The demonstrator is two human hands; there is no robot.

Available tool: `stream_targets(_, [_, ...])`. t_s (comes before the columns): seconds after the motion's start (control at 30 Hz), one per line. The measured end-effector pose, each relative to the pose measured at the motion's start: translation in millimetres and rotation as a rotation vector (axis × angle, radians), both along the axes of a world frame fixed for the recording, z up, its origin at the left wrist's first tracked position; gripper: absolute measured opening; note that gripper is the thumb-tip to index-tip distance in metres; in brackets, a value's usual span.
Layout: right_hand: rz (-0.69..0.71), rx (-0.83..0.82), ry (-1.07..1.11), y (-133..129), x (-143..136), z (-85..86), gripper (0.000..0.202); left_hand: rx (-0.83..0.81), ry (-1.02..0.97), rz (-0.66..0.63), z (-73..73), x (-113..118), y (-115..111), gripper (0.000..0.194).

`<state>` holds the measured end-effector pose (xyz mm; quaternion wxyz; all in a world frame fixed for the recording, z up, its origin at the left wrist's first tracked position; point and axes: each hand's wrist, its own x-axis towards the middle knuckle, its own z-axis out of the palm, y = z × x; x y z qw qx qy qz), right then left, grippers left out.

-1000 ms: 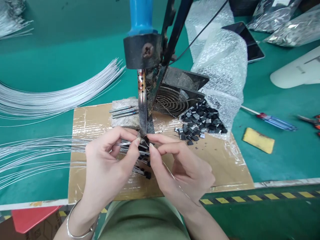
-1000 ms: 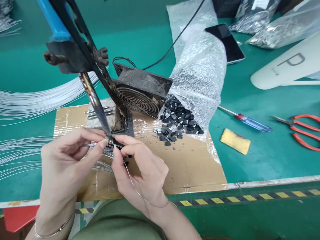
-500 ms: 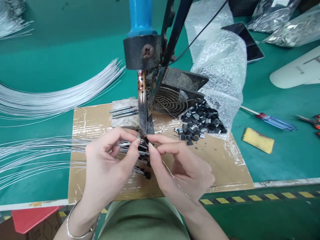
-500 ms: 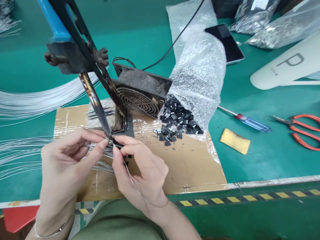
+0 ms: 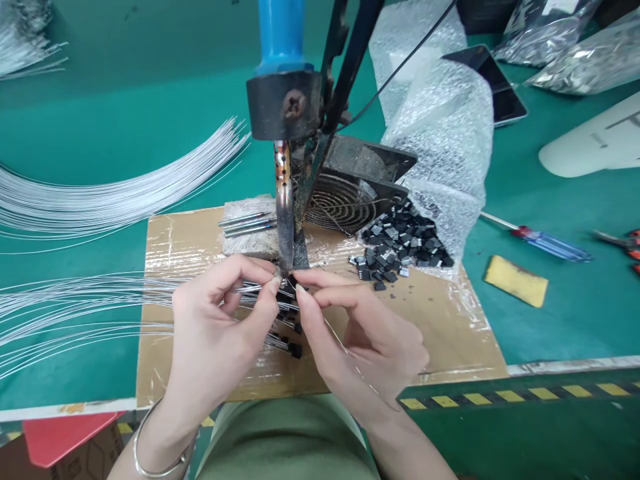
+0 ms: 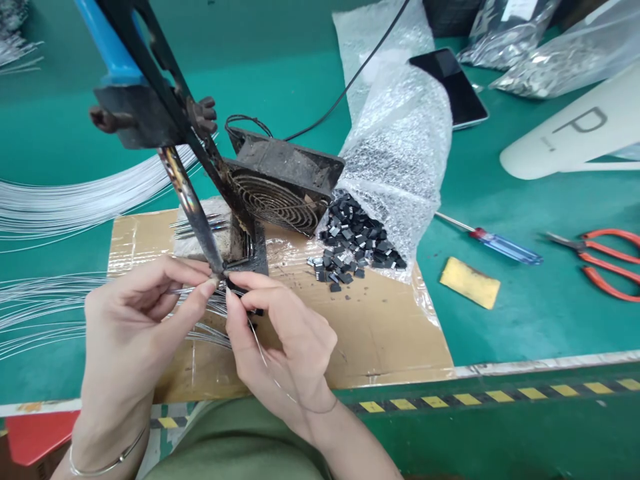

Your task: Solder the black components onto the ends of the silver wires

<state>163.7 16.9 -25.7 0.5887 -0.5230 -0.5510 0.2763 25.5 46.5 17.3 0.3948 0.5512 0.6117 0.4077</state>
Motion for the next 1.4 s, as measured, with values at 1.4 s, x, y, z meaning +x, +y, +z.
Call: stream_targets(1.4, [-0.007, 0.046, -0.005, 2.0, -1.4, -0.4, 0.02, 0.021, 0.022, -0.015, 0.5, 0.1, 1.7, 0.015])
